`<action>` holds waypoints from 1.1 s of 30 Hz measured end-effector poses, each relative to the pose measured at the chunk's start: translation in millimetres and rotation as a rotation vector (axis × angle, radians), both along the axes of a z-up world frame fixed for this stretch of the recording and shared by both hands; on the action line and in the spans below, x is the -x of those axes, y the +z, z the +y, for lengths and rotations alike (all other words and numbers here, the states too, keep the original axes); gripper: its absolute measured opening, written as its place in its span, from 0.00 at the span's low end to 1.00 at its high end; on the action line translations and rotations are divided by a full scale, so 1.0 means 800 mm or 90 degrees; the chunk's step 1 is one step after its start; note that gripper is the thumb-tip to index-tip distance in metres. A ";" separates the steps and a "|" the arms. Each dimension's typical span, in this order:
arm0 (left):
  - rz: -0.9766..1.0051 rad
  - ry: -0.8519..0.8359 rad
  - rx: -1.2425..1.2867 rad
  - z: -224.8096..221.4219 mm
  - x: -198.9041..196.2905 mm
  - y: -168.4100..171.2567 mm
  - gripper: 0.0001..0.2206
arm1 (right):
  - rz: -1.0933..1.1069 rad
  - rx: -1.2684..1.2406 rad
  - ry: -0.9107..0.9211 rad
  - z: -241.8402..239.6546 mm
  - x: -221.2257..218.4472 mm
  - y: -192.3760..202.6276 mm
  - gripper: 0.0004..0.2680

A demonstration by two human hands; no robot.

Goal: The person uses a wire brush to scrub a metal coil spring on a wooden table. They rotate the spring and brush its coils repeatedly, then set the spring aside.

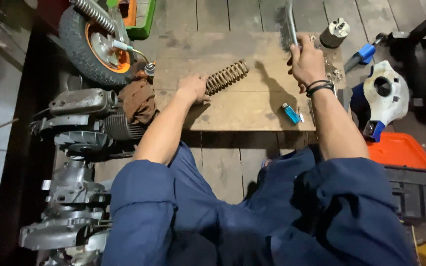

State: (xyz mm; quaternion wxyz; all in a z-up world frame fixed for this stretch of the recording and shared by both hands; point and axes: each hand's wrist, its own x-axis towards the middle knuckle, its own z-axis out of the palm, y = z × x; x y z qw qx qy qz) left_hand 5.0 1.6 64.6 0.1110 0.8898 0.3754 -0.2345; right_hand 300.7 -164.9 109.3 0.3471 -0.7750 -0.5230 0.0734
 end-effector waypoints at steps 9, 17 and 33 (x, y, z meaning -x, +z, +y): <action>-0.016 0.020 0.016 0.068 -0.016 -0.088 0.37 | -0.135 0.433 -0.024 0.007 -0.089 -0.104 0.16; -0.038 0.061 0.011 0.033 -0.005 -0.021 0.32 | -0.070 0.383 -0.035 -0.007 -0.118 -0.110 0.15; -0.054 0.113 0.092 0.022 0.027 0.012 0.28 | -0.127 0.354 0.024 -0.002 -0.048 -0.041 0.12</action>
